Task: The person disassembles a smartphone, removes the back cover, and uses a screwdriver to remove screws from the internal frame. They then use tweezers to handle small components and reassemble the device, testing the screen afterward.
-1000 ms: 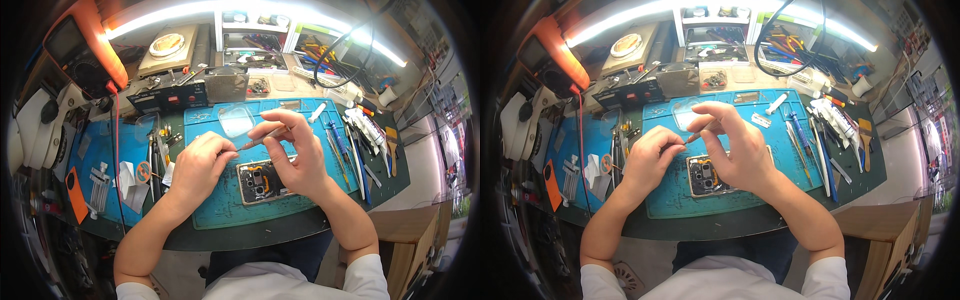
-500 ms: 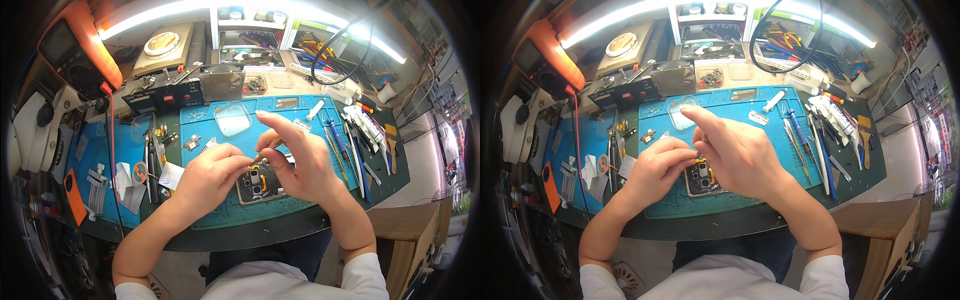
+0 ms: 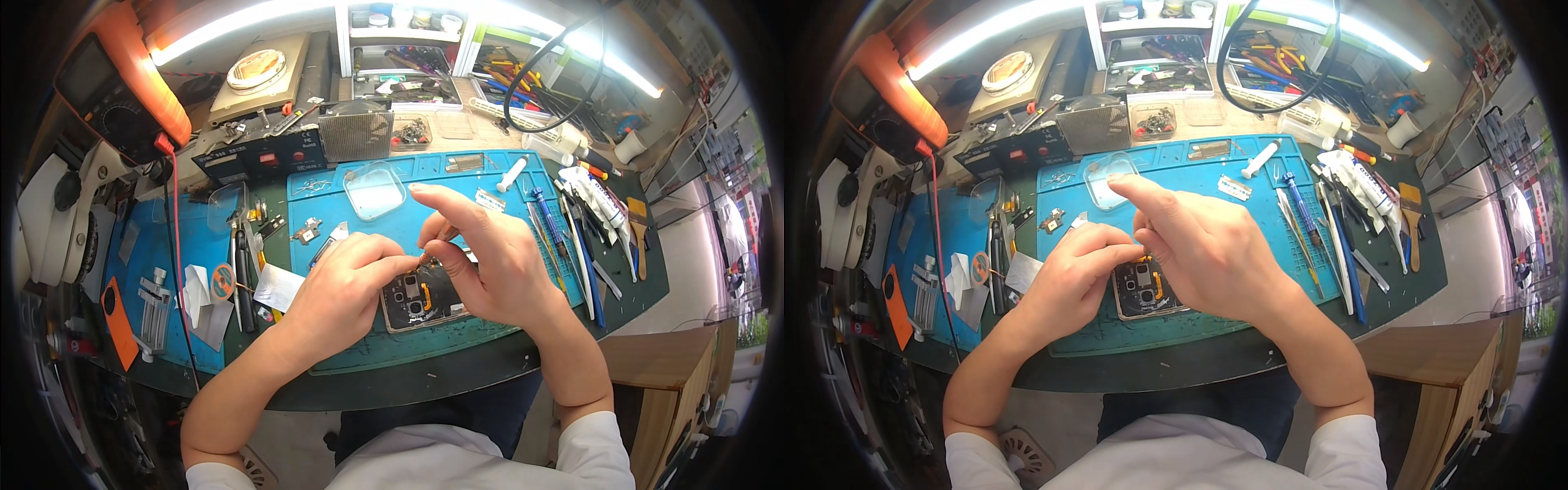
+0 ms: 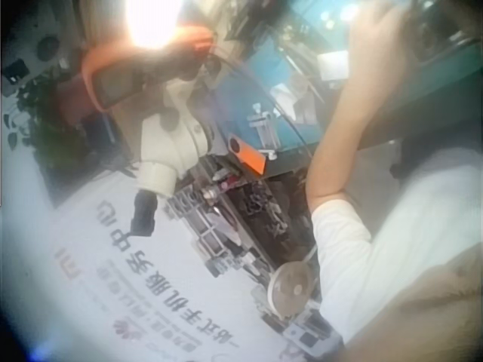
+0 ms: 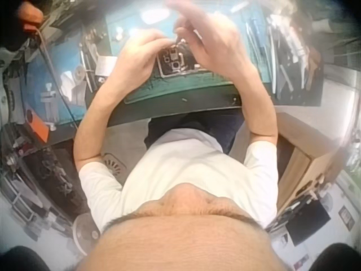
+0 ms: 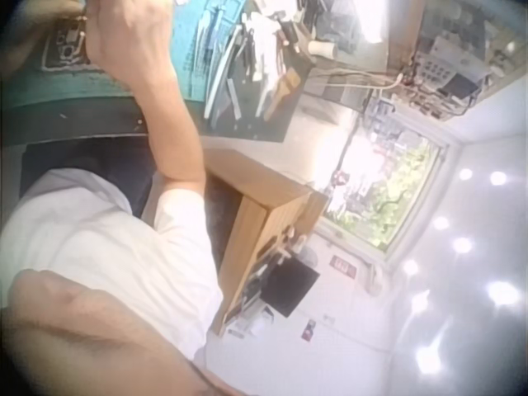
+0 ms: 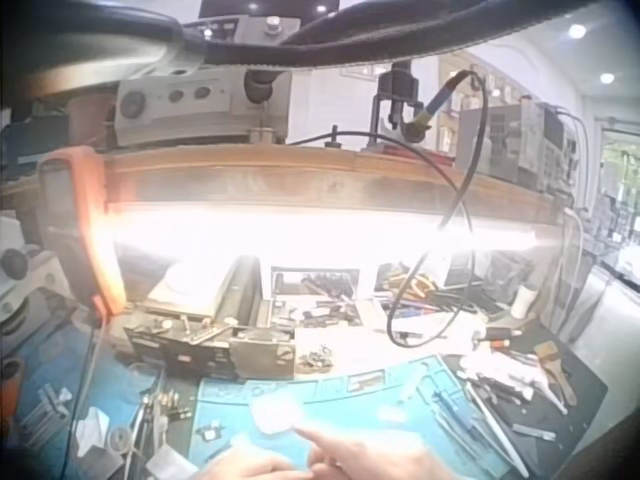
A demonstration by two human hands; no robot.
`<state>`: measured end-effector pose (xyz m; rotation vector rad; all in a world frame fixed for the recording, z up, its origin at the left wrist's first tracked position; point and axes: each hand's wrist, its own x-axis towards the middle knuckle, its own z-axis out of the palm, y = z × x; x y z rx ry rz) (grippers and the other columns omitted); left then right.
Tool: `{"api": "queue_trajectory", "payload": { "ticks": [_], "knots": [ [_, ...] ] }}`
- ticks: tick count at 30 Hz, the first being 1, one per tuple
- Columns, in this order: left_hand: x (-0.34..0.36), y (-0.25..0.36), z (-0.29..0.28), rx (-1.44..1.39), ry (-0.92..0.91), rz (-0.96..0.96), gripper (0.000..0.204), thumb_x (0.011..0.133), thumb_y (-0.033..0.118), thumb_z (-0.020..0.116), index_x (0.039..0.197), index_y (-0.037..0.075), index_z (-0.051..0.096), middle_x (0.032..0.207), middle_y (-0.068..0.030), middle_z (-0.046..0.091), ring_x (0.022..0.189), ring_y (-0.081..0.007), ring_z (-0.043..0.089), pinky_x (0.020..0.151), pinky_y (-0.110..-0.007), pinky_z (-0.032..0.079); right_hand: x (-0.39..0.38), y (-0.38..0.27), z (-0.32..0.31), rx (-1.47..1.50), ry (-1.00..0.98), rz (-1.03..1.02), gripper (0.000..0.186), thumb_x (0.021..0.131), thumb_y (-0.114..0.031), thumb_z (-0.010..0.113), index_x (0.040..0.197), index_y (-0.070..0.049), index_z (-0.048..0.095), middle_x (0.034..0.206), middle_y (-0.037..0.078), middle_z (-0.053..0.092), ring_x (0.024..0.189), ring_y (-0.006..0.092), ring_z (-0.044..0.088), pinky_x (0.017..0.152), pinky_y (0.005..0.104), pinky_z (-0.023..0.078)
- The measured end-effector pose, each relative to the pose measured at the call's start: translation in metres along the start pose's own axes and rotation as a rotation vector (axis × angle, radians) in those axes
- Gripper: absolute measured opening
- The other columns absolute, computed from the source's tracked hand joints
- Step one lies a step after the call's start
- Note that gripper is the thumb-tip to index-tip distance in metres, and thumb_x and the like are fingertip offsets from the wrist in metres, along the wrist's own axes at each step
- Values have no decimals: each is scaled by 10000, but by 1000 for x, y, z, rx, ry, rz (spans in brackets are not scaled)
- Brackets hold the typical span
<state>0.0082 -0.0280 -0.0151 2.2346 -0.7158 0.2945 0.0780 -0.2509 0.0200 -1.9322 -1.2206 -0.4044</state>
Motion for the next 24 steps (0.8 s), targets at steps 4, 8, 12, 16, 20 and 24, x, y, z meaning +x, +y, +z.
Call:
{"api": "queue_trajectory", "payload": {
  "ticks": [4,8,12,16,20,24],
  "knots": [
    [0,1,0,7,-13,-3,404,818,-128,657,1195,4,717,1149,-124,698,1084,-331,660,939,-436,523,0,-2,3,13,-14,7,546,915,15,701,1449,-54,607,878,81,720,763,257,713,675,369,573],
    [0,0,0,-7,3,13,434,804,-125,673,1212,15,720,1140,-109,690,1081,-323,657,930,-435,524,2,-2,1,23,-77,-33,529,921,34,711,1433,-44,605,901,94,734,772,269,721,702,367,579],
    [0,0,1,-55,26,-8,398,842,-97,708,1220,27,720,1131,-108,690,1055,-319,664,903,-427,535,1,-2,2,-16,-16,-42,524,914,21,707,1421,-62,608,871,87,731,757,262,724,668,369,577],
    [4,6,-2,-41,66,-64,269,888,11,788,1152,24,738,1113,-111,706,1037,-293,669,863,-393,551,4,-2,-3,58,43,-23,487,944,7,699,1419,-49,607,864,89,728,750,261,725,660,367,576],
    [4,6,-1,-13,88,-61,238,868,54,830,1088,26,744,1046,-104,719,965,-277,686,830,-384,553,4,-4,-3,95,61,-42,472,959,-7,697,1422,-36,604,879,90,732,748,263,723,659,364,576],
    [4,7,-2,25,115,-91,158,867,50,834,994,18,746,951,-104,735,880,-269,702,793,-373,554,2,-5,-2,120,54,-63,484,949,10,702,1422,-24,601,900,106,738,764,270,736,672,361,582]
  ]
}}
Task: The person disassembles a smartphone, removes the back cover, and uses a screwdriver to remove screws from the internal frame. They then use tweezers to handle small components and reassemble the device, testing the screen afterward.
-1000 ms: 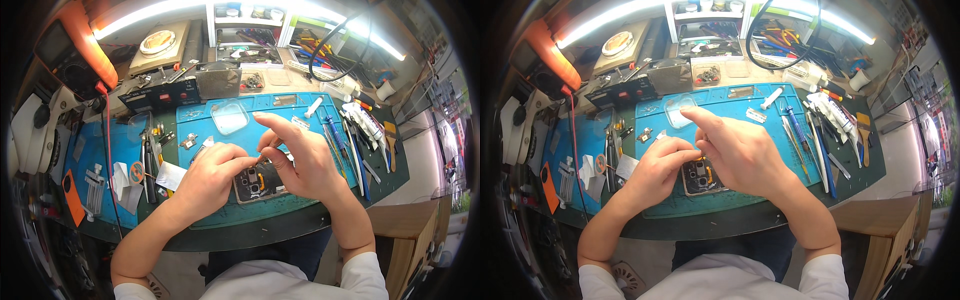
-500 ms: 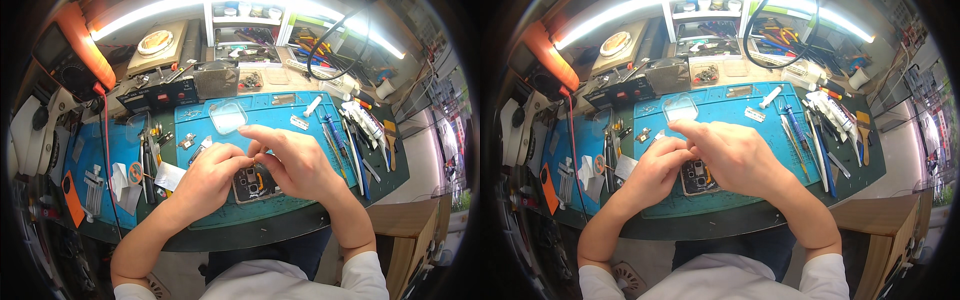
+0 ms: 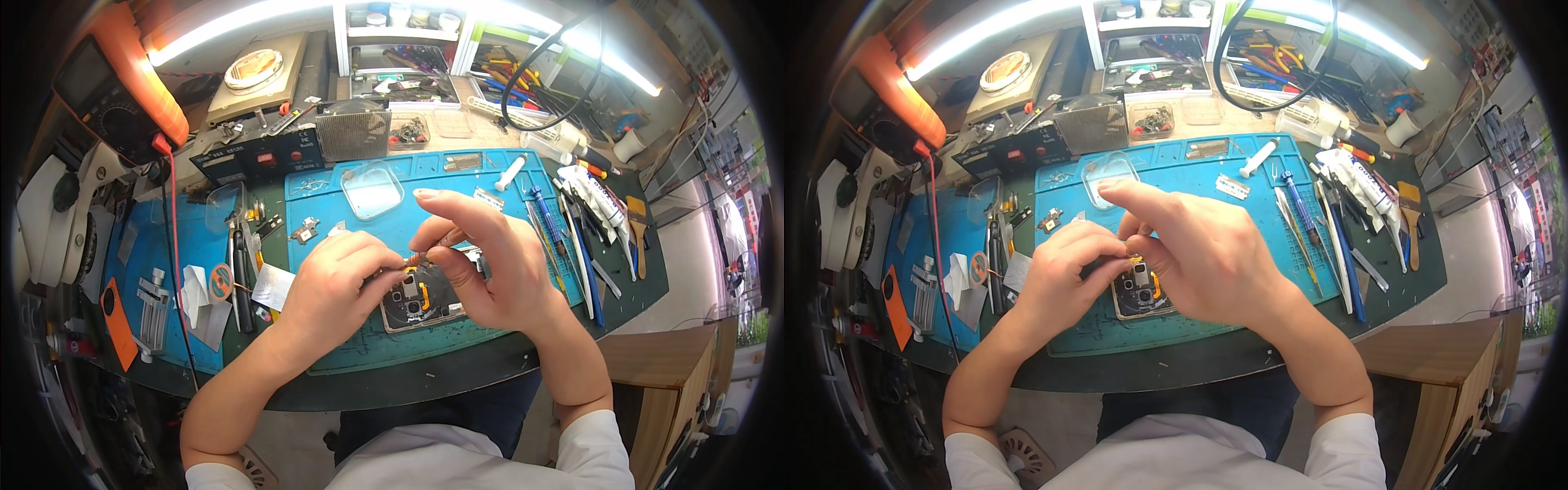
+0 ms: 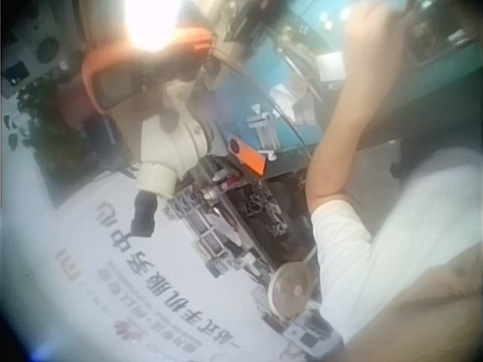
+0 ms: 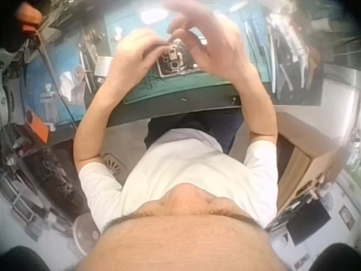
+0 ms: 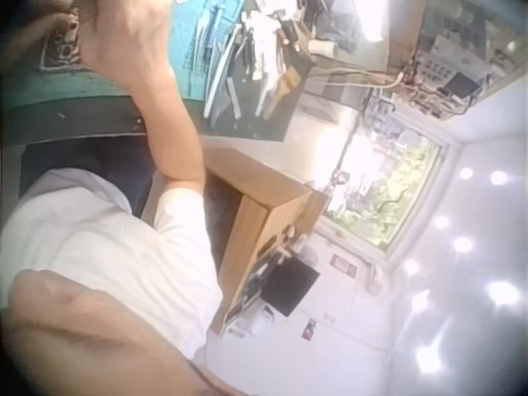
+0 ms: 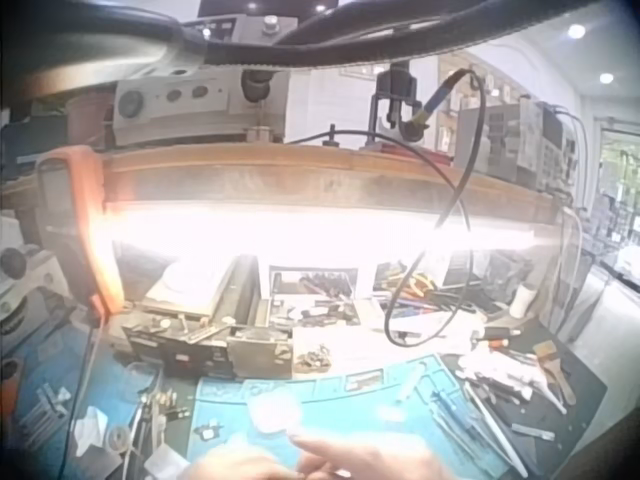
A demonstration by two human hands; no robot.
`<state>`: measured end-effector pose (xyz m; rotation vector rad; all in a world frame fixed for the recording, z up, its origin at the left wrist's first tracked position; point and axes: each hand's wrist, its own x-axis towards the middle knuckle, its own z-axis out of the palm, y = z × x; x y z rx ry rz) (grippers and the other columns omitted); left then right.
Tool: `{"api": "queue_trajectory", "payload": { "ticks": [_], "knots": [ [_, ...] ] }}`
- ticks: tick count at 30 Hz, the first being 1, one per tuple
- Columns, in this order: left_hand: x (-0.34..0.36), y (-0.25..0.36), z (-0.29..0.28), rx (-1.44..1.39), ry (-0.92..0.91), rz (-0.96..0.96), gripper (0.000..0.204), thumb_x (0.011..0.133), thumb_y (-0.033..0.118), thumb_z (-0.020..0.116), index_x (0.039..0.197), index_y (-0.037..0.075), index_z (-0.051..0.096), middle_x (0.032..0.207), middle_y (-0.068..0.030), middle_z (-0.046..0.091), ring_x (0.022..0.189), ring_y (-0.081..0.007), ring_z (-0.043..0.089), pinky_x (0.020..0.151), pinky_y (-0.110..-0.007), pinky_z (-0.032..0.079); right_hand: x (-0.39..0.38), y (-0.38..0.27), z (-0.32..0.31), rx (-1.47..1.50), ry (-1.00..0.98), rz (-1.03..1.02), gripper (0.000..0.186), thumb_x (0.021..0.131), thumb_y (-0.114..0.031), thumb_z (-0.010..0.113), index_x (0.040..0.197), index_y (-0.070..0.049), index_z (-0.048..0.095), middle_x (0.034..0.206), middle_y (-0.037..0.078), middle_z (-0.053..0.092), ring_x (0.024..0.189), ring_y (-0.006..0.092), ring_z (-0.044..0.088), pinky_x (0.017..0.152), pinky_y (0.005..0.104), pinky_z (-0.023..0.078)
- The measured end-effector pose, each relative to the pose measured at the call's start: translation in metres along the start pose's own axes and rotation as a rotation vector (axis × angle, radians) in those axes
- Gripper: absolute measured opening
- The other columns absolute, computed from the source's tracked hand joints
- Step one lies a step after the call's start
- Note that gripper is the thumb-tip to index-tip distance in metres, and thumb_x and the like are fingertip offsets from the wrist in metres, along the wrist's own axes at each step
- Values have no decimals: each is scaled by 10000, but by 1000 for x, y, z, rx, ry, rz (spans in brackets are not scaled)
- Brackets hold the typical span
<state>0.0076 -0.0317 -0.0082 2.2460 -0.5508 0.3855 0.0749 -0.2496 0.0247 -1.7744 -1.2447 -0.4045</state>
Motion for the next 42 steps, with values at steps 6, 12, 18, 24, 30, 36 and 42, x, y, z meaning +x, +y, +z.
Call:
{"api": "queue_trajectory", "payload": {
  "ticks": [6,12,18,24,30,36,42],
  "knots": [
    [2,3,-5,-193,58,-232,89,943,91,795,1000,27,769,949,-81,758,842,-232,709,762,-333,552,-3,2,2,98,114,39,509,953,58,697,1440,13,557,950,140,751,821,259,761,729,345,607],
    [-1,-2,-2,-369,71,-288,108,985,88,771,1049,2,784,960,-74,757,838,-150,688,743,-282,539,-3,2,0,156,139,78,434,1010,41,658,1427,33,538,1001,156,754,875,234,769,800,340,619],
    [-3,-5,-3,-593,33,-474,141,1021,115,757,1079,-10,787,968,-32,743,856,-78,650,758,-248,521,-2,2,5,373,214,222,398,1073,-74,641,1428,24,490,1026,168,756,921,214,774,855,327,614],
    [-3,-5,-6,-659,-53,-520,176,1014,139,771,1126,4,786,1070,-45,753,892,-90,649,797,-254,525,-1,-7,-6,102,137,249,462,1060,-127,703,1450,17,503,986,134,766,912,165,763,832,288,606],
    [1,5,-5,-325,-101,-245,271,986,16,717,1253,37,752,1271,-82,684,1119,-203,636,942,-331,533,-3,-2,-4,-56,75,144,498,995,-61,728,1466,-12,573,880,98,743,779,205,752,704,313,592],
    [-3,0,0,-244,-143,-136,253,979,-88,629,1192,-3,734,1146,-106,692,1049,-251,656,900,-351,535,-3,4,2,-152,6,38,524,925,-11,740,1436,-47,630,879,110,743,742,259,732,639,358,580],
    [-3,-2,2,-242,-135,-120,240,972,-97,619,1165,-8,730,1135,-113,693,1038,-275,656,895,-363,534,-4,5,4,-166,-7,16,540,916,0,740,1441,-52,624,879,119,740,725,273,717,626,369,569]
  ]
}}
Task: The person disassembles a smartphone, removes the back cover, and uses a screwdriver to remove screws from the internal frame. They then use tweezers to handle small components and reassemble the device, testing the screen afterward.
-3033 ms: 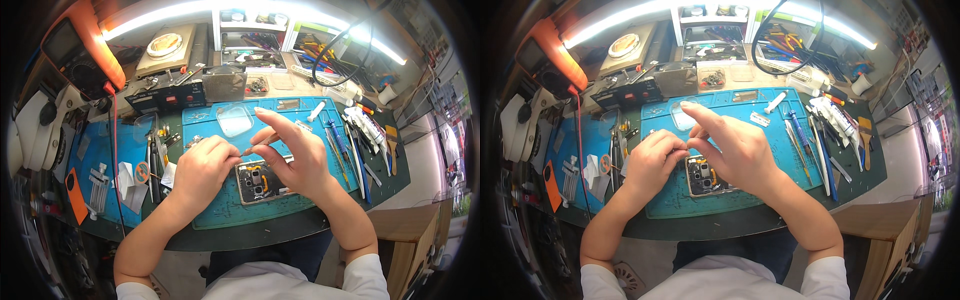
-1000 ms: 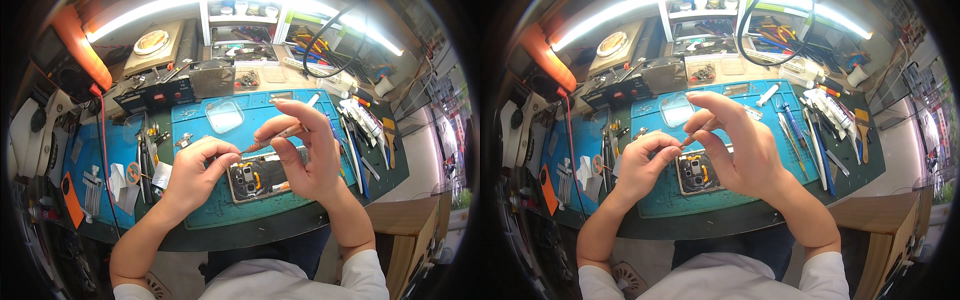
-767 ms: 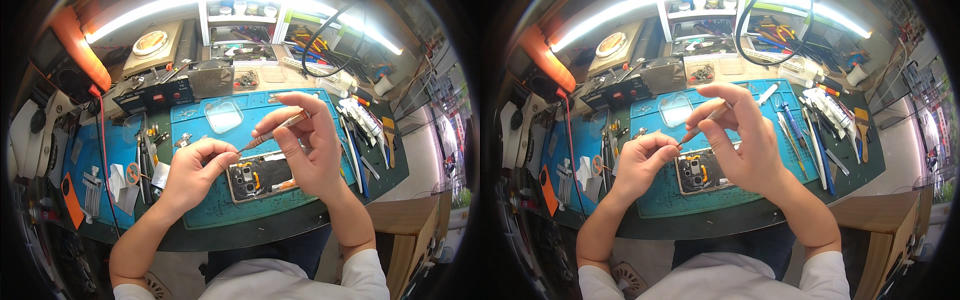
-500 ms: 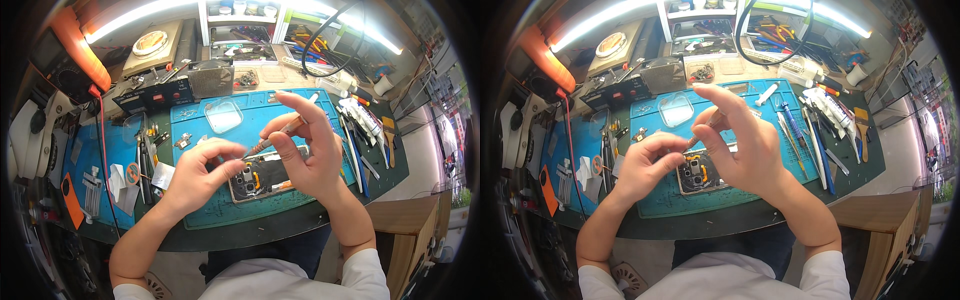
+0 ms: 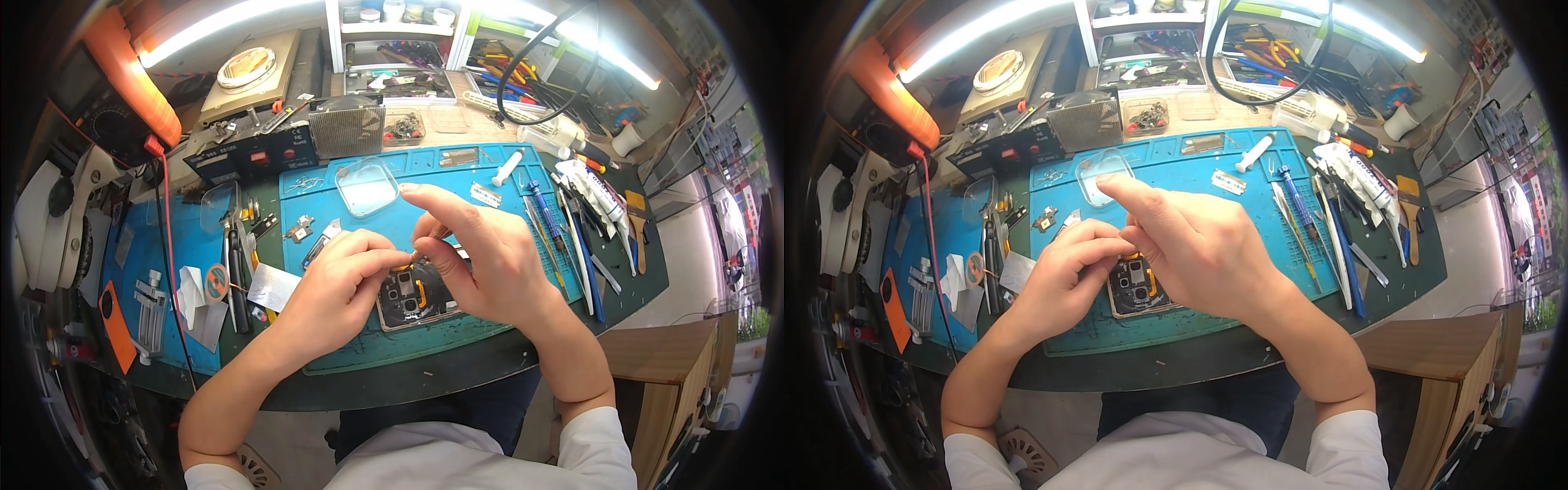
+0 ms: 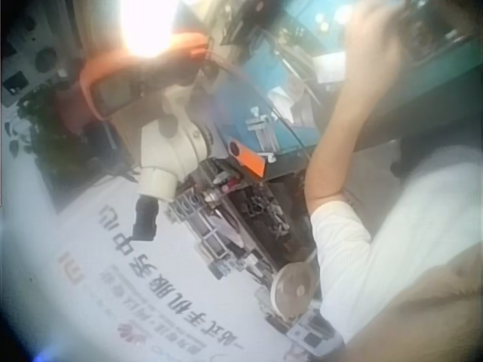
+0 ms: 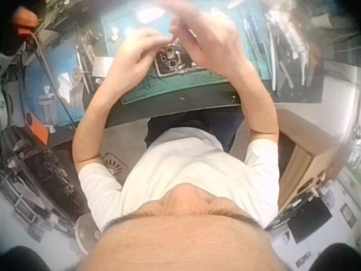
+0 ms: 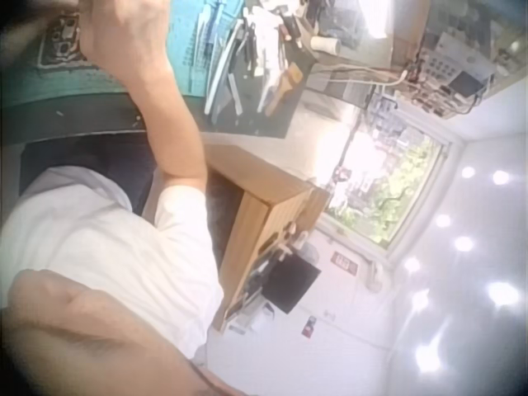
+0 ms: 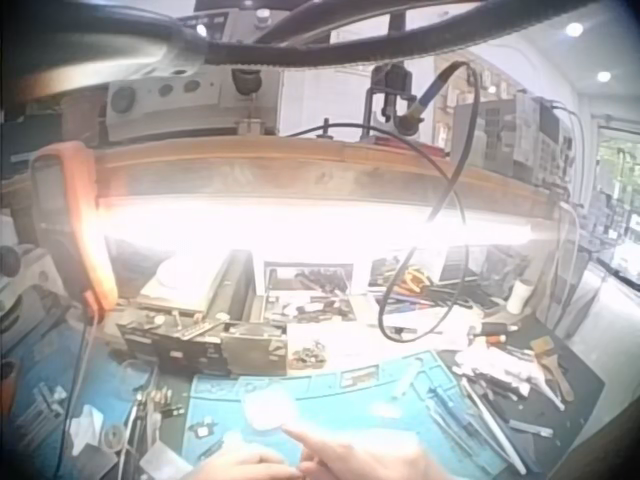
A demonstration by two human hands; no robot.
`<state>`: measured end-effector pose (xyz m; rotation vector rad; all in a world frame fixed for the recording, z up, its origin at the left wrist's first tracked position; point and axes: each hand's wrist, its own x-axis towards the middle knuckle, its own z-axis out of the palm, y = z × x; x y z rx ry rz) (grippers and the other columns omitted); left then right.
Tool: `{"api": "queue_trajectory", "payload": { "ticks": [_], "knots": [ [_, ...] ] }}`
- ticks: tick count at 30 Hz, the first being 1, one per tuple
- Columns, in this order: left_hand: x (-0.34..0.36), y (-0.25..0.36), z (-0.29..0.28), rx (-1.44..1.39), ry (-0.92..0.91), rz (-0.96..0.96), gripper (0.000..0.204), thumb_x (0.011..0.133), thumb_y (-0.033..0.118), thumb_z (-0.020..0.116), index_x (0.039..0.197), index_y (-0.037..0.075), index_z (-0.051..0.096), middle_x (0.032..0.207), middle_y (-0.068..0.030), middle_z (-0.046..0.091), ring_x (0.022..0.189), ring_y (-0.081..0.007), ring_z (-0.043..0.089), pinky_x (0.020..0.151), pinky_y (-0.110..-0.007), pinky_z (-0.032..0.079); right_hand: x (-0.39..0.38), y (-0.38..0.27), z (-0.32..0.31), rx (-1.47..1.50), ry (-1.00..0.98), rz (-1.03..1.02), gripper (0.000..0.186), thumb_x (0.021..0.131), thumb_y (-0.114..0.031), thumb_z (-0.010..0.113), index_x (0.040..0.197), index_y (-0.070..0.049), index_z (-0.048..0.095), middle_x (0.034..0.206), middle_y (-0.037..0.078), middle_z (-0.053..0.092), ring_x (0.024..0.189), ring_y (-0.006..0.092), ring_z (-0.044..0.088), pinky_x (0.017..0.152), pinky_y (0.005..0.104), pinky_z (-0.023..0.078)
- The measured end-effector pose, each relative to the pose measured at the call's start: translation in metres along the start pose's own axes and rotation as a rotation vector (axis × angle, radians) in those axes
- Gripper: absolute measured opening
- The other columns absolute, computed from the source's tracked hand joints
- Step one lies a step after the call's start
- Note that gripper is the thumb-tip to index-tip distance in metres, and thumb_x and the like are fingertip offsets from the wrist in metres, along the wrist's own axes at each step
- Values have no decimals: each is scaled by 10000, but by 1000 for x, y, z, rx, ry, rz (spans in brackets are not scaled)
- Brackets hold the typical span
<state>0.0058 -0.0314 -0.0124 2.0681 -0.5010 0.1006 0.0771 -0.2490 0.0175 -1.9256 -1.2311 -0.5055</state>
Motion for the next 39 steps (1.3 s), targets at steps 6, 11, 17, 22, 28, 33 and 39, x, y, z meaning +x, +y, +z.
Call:
{"api": "queue_trajectory", "payload": {
  "ticks": [6,11,17,22,28,33,39],
  "knots": [
    [0,-1,-1,3,-13,6,250,963,-93,624,1167,-1,734,1144,-115,694,1058,-285,657,913,-374,531,1,-2,-2,-3,-17,-6,552,904,9,741,1438,-63,622,862,115,731,710,269,707,614,376,558],
    [1,-1,-1,40,-12,49,261,971,-63,634,1200,15,731,1119,-111,679,1045,-308,649,906,-399,514,1,-3,0,31,-51,-20,541,892,-1,753,1413,-85,635,872,93,737,726,257,714,630,375,562],
    [1,-2,-13,192,147,35,215,939,-22,696,1146,20,735,1085,-117,709,1027,-315,663,900,-414,524,2,-7,-11,-73,-153,53,557,877,-37,784,1412,-97,642,919,70,748,784,264,727,703,385,584],
    [2,0,-35,344,245,-142,128,905,29,766,1030,24,740,967,-110,731,940,-310,678,861,-424,533,4,-6,-5,144,-40,144,593,895,-80,797,1464,-109,630,1013,86,745,855,257,730,730,353,597],
    [3,-11,-30,408,178,-56,125,884,49,805,986,19,738,921,-87,699,895,-267,648,795,-386,517,6,-11,-10,27,-91,165,582,904,-39,771,1463,-111,630,961,70,734,830,241,727,704,347,590],
    [6,-18,-20,506,190,25,122,862,85,825,928,49,728,896,-60,679,870,-279,622,814,-405,483,5,-8,-14,-52,-173,175,614,898,-106,806,1482,-128,620,986,68,756,840,250,740,728,360,596],
    [6,-16,-20,563,177,45,116,877,88,810,922,49,710,899,-70,678,872,-299,621,816,-411,478,3,-8,-8,243,-133,247,640,889,-93,808,1497,-142,610,1014,85,766,850,277,747,749,375,601]
  ]
}}
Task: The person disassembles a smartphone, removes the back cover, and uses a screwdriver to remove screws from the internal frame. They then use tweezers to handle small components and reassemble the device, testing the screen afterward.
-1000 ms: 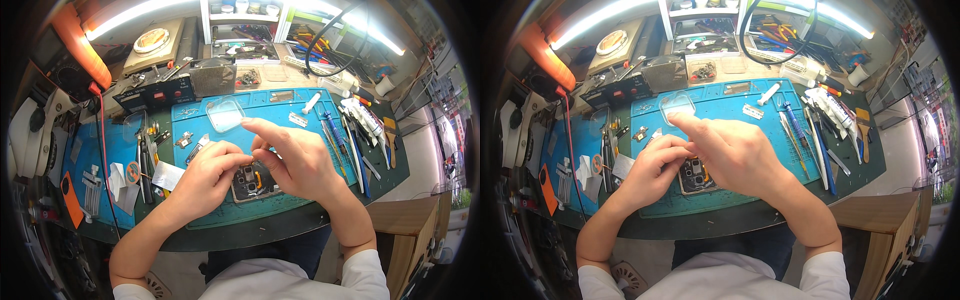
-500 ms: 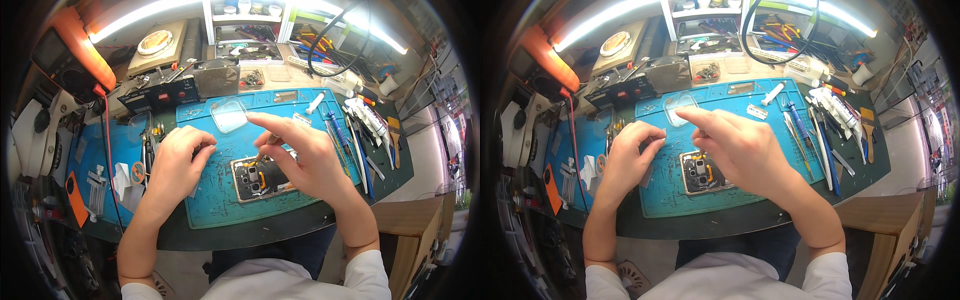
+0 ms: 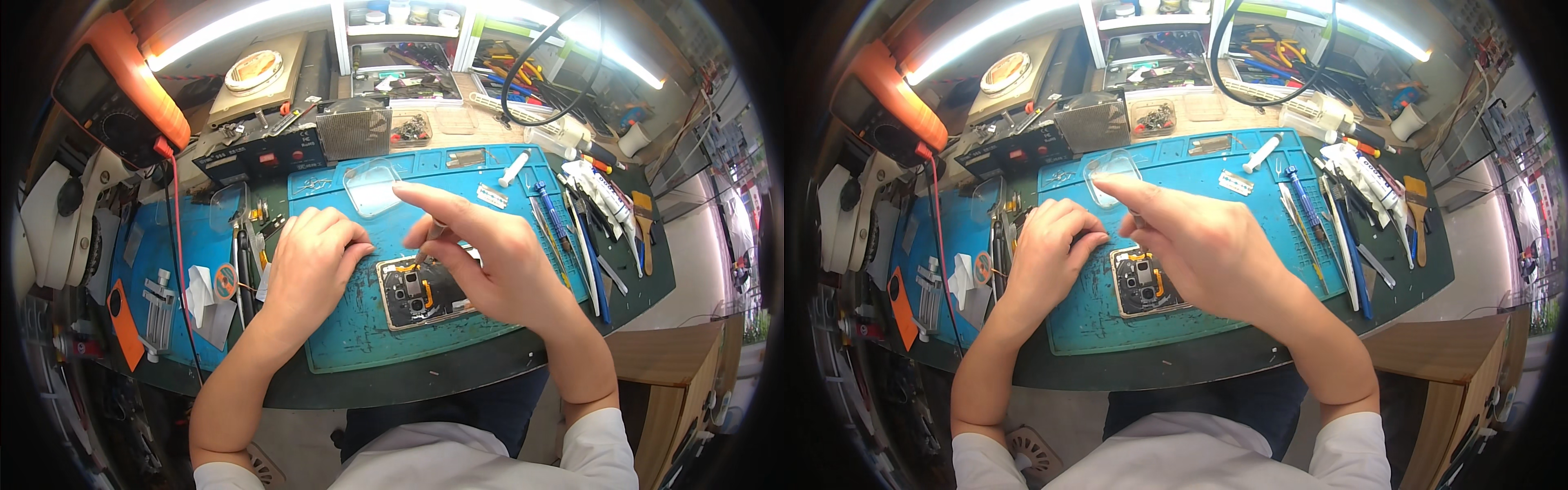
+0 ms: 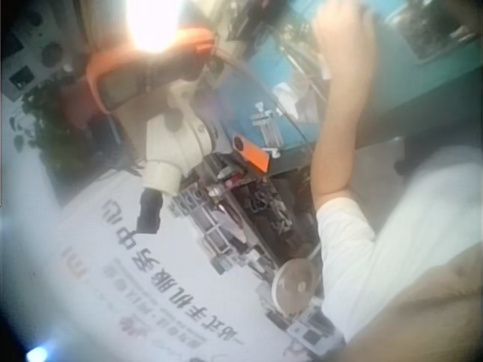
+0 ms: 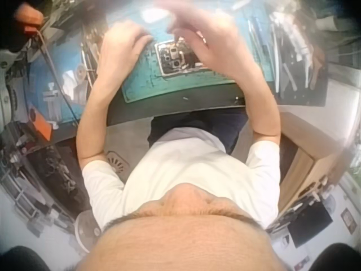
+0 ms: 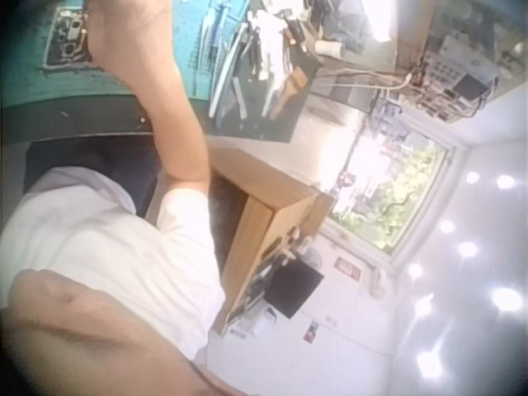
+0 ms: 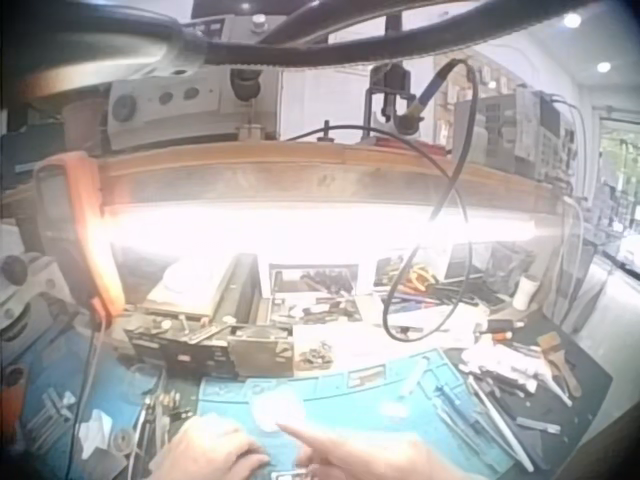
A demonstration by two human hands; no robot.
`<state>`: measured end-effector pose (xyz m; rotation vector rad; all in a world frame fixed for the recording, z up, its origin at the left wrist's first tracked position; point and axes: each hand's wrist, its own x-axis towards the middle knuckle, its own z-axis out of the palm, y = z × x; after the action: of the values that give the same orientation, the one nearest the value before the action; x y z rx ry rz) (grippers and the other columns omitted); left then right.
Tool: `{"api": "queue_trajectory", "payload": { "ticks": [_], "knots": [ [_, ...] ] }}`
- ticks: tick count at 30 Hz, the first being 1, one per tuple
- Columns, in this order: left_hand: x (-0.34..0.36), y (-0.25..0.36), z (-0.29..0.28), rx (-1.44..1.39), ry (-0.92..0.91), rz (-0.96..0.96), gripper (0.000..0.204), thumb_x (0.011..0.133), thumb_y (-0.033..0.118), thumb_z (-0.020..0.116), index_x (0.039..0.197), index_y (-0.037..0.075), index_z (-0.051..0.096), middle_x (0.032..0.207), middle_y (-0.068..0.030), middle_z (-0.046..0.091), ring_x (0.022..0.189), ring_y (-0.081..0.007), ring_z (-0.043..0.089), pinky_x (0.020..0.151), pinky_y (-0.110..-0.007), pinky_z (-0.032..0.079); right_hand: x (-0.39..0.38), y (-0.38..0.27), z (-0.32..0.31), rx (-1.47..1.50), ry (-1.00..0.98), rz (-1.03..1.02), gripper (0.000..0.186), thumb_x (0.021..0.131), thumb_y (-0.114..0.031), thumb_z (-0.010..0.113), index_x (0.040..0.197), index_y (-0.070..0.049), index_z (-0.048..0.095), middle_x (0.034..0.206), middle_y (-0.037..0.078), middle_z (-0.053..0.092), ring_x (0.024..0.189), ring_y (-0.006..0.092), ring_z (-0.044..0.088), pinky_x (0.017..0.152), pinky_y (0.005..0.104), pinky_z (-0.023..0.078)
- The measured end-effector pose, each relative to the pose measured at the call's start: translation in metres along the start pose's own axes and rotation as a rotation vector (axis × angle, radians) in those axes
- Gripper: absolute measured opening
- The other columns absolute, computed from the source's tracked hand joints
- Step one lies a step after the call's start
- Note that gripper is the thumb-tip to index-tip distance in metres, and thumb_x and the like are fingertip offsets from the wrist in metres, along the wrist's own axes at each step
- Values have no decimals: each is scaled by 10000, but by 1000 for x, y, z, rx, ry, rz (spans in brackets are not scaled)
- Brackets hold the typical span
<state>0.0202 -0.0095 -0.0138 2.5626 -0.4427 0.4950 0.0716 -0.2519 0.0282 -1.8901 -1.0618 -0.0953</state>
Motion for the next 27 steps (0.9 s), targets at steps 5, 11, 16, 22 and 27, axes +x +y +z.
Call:
{"api": "queue_trajectory", "payload": {
  "ticks": [5,11,16,22,27],
  "knots": [
    [-1,-1,-4,-53,51,-76,122,891,40,782,979,37,696,917,-86,687,850,-284,648,772,-392,500,3,-3,2,-235,37,-105,635,889,-52,790,1492,-147,615,981,72,769,834,247,746,706,357,592],
    [1,8,-10,-195,58,-112,178,891,-34,746,1054,28,715,956,-72,713,843,-198,683,697,-332,524,1,-6,3,-237,42,-76,635,892,-36,783,1493,-150,617,996,62,786,858,227,767,705,335,604],
    [1,23,-13,-529,-71,-211,273,914,-52,746,1168,46,741,1004,-41,717,904,-119,688,772,-288,556,2,-5,-4,-57,177,-52,526,1008,-49,742,1499,24,567,983,142,789,920,192,791,807,326,629],
    [-4,20,-8,-852,-132,-330,278,962,-38,743,1232,24,721,1065,-25,703,1010,-109,690,913,-277,569,1,-5,0,67,211,-55,566,1018,-77,742,1523,36,514,1013,148,793,952,203,791,841,325,623],
    [-3,18,-5,-1055,-90,-381,255,959,-16,754,1213,3,730,1046,-40,733,949,-98,700,877,-267,580,0,-4,1,104,260,-34,560,1038,-111,727,1526,27,492,1034,153,794,960,196,786,862,310,610]
  ]
}}
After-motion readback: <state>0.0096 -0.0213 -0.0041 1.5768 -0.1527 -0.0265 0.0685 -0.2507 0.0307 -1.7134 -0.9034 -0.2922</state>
